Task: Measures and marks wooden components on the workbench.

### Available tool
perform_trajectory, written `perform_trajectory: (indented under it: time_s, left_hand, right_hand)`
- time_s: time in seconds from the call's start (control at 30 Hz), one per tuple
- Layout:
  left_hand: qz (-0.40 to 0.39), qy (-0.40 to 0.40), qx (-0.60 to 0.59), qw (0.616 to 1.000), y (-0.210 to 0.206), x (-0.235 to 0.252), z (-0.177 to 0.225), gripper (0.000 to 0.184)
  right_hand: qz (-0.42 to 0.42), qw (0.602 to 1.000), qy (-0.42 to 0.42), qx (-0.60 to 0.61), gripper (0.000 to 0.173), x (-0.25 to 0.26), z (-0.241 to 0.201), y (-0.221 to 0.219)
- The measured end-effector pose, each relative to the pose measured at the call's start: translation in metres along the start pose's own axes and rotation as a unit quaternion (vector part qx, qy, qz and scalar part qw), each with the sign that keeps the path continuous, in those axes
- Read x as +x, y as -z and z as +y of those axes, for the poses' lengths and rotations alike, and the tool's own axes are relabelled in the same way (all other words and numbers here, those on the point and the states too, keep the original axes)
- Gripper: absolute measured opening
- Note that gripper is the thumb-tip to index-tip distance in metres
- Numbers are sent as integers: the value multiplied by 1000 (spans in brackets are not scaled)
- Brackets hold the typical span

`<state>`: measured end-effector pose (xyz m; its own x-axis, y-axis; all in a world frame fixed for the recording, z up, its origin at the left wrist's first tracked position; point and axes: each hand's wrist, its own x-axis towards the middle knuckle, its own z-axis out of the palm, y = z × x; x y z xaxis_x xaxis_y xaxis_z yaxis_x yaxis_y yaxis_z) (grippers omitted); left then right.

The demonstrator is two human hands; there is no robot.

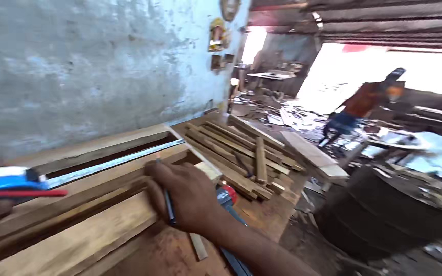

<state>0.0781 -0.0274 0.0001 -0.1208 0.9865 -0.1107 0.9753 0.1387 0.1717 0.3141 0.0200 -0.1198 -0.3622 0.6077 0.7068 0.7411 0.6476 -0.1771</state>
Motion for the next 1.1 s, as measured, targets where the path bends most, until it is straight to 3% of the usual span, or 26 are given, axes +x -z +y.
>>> perform_trajectory:
  time_s: [0.07,0.33,0.43,0.5,0.57,0.67,0.77,0.9,1.1]
  left_hand:
    - [33,-133,-26,990,1,26,-48,34]
    - [66,-183,26,981,-4,52,-87,41]
    - [44,-179,36,982,4,49,-83,41]
    - [46,-175,51,982,5,51,-85,41]
    - [58,-171,67,981,1,54,-88,42]
    - [61,-170,75,981,0,57,-91,44]
    - [54,-161,78,982,3,54,-88,46]
    - [67,-166,85,980,3,47,-83,46]
    - [93,-234,73,965,1,41,-79,59]
  right_hand:
    - [3,1000,1,-9,28,0,-1,0]
    - [5,1000,-3,-7,30,1,-1,0]
    - [-16,988,-44,148,33,8,7,19]
    - [-18,935,-83,343,33,20,23,36]
    - [-3,898,-110,425,39,34,44,46]
    - [-6,908,-98,408,40,52,74,45]
    - [-44,920,-94,378,26,56,90,37]
    - [-32,926,-145,348,12,53,93,25]
    - [-30,957,-100,271,9,44,89,24]
